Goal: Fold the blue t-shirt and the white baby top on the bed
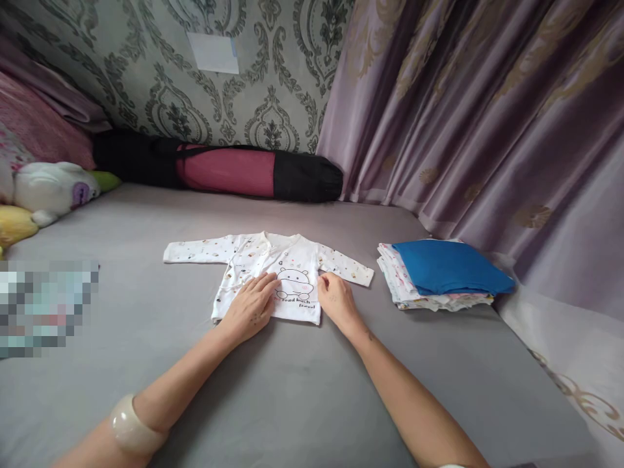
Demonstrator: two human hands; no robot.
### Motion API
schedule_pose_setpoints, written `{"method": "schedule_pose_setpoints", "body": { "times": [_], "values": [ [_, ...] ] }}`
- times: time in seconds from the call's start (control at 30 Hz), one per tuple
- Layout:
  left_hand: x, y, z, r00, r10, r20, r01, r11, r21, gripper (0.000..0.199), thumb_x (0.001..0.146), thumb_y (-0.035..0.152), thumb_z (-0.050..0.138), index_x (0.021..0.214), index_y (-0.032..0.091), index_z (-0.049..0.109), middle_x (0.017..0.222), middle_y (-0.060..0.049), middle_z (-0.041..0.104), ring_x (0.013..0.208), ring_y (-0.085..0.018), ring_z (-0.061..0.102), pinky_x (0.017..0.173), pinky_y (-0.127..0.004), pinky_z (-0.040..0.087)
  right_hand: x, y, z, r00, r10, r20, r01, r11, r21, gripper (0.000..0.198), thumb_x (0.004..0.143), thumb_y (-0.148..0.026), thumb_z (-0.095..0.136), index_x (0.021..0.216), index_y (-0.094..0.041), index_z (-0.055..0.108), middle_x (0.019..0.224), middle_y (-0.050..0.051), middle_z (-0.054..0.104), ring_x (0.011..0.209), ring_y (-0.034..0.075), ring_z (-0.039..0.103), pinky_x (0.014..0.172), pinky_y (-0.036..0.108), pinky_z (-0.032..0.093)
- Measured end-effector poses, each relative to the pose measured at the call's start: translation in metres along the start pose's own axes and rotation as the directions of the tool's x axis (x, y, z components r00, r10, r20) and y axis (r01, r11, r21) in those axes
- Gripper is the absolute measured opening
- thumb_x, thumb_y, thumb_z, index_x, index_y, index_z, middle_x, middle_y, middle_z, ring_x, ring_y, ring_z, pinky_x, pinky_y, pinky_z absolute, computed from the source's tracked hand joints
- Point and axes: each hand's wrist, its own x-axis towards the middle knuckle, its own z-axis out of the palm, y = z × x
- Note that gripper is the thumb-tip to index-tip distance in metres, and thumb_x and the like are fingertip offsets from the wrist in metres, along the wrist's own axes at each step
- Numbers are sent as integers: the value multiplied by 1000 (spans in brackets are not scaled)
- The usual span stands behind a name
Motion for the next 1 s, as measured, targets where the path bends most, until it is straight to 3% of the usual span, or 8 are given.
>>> {"method": "schedule_pose_setpoints", "body": {
  "times": [0.13,0.27,0.47,0.57,0.67,0.77,0.93,1.0],
  "values": [
    [6,-1,-8,1000,-31,3,31,997,-77,31,88,11,38,112,19,57,133,-12,57,129,-27,47,106,-46,38,-1,-4,-9,879,322,351,-378,920,104,32,84,-43,60,62,-21,52,47,-3,52,38,9,44,39,21,30],
    [4,-6,-14,1000,5,-8,-7,976,-220,24,97,30,37,103,21,58,127,-9,60,125,-24,50,107,-45,35,-8,-11,-15,715,335,613,-563,796,222,45,78,-49,68,55,-20,43,42,-7,42,32,3,26,33,18,12],
    [-3,-1,-16,989,130,64,-114,970,-215,58,78,58,65,118,19,51,134,-16,53,127,-31,47,110,-52,29,-8,-19,-24,729,259,634,-668,472,575,20,80,-31,68,75,-16,55,55,-5,51,41,4,42,33,13,23],
    [-2,1,-13,994,96,56,-88,987,-138,51,81,44,65,120,17,48,126,-17,59,119,-31,54,105,-50,37,-4,-27,-28,662,251,706,-750,222,623,12,86,-27,60,82,-17,55,59,-2,57,43,5,47,34,13,26],
    [-1,-4,-10,992,122,38,-119,989,-83,37,85,15,49,122,17,49,124,-15,62,119,-27,56,103,-46,40,-1,-31,-30,617,247,748,-784,109,611,14,90,-27,53,80,-17,52,57,-2,56,39,4,43,32,12,22],
    [-3,-12,-7,985,175,-1,-175,983,-61,54,77,-1,36,126,18,51,133,-12,58,131,-24,48,109,-45,37,-5,-29,-28,647,291,705,-762,210,613,14,89,-26,53,79,-17,53,54,-4,54,37,4,42,31,13,21],
    [-9,-17,-9,968,247,50,-243,967,-81,68,66,-5,37,127,18,56,138,-9,56,135,-23,43,113,-43,34,-20,-17,-26,723,334,605,-591,752,291,26,85,-32,61,65,-18,51,51,-3,56,35,5,42,30,16,21],
    [-10,-14,-15,965,248,82,-240,966,-98,66,64,-2,42,125,19,58,138,-10,56,132,-24,46,113,-44,34,-18,-8,-28,742,321,588,-489,860,148,32,85,-38,61,62,-19,50,50,-2,58,35,5,42,31,17,21]
  ]
}}
